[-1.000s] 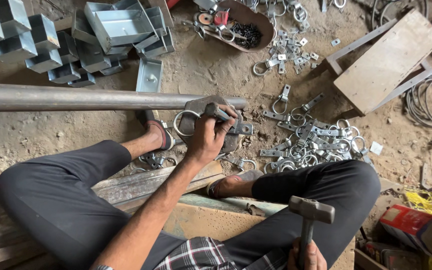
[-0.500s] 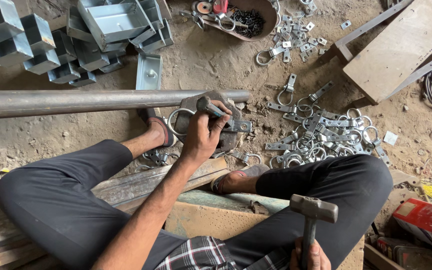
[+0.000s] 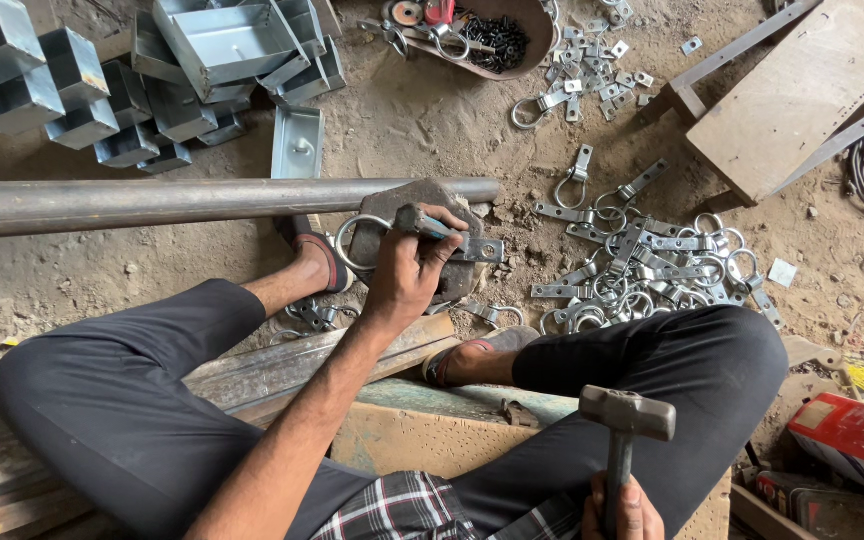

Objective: The person sits on the ground and uses a hammer to strike a metal part held against a metal rod. The person repeatedly hammers the metal part, occasionally adjusting its position, while surrounded by piles of similar metal hardware.

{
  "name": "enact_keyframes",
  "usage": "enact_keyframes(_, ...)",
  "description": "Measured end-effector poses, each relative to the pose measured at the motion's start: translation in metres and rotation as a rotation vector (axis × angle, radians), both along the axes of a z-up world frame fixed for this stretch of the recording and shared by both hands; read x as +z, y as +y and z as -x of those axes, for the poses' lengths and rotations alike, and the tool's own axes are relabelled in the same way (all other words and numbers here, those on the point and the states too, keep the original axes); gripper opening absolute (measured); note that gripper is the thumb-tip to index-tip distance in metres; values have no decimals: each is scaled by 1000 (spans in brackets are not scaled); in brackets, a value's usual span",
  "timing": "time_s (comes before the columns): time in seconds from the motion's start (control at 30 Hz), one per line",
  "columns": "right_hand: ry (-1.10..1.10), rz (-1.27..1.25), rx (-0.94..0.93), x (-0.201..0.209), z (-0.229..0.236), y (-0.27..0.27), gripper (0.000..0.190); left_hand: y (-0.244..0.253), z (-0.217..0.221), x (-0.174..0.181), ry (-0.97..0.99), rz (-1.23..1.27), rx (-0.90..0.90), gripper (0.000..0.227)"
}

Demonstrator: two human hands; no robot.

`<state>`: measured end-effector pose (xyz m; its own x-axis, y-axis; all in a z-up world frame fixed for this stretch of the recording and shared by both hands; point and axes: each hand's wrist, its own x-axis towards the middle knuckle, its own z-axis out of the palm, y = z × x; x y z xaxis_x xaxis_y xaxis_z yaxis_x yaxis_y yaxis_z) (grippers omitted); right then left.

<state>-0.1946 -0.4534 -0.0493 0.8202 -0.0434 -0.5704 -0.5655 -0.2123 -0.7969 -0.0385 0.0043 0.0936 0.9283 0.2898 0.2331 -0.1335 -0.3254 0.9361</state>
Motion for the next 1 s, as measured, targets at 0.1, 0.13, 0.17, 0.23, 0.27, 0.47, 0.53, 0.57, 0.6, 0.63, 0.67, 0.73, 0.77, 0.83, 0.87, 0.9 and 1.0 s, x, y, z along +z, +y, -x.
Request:
enact_keyframes(0.1, -255, 233, 152, -2, 2, 6, 32, 1, -2, -6, -24, -101, 2, 26)
enact_keyframes(0.13, -360, 321, 211, 1, 2, 8, 24, 1, -4, -9, -49, -142, -1, 26)
enact_keyframes(0.17, -280, 290, 186, 5, 1, 11, 25, 2, -8, -12, -74, -184, -4, 27)
enact_keyframes(0.23, -123, 231, 132, 19, 0, 16, 26, 3, -12, -18, -21, -240, -18, 28)
enact_keyframes(0.27, -67, 174, 77, 28, -3, 20, 31, 4, -13, -20, 57, -256, -29, 28)
enact_keyframes(0.47, 223, -151, -88, 86, -24, 45, 61, 3, -17, -27, -24, -378, -68, 37)
enact_keyframes(0.53, 171, -201, 43, 102, -29, 52, 66, 3, -17, -29, -29, -390, -58, 37)
enact_keyframes(0.57, 174, -191, 32, 108, -29, 56, 66, 5, -17, -30, -45, -408, -52, 36)
enact_keyframes(0.6, 176, -182, 20, 114, -29, 61, 67, 7, -17, -31, -61, -426, -46, 35)
enact_keyframes(0.63, 179, -172, 8, 119, -28, 66, 67, 8, -18, -33, -76, -409, -74, 36)
enact_keyframes(0.67, 105, -104, -26, 124, -25, 71, 62, 10, -18, -35, -86, -392, -103, 38)
enact_keyframes(0.73, -46, 33, -90, 134, -23, 79, 55, 10, -19, -40, -78, -393, -138, 41)
enact_keyframes(0.77, 37, 15, -93, 140, -24, 81, 57, 9, -20, -42, -58, -411, -145, 42)
enact_keyframes(0.83, 194, -31, -87, 149, -32, 86, 60, 9, -24, -44, -42, -436, -138, 43)
enact_keyframes(0.87, 187, -36, -78, 155, -34, 90, 59, 9, -24, -44, -44, -440, -130, 44)
enact_keyframes(0.9, 179, -40, -68, 161, -33, 96, 58, 9, -24, -44, -45, -444, -121, 44)
enact_keyframes(1.0, -415, 179, 79, 171, -34, 115, 46, 10, -26, -41, -6, -352, -154, 47)
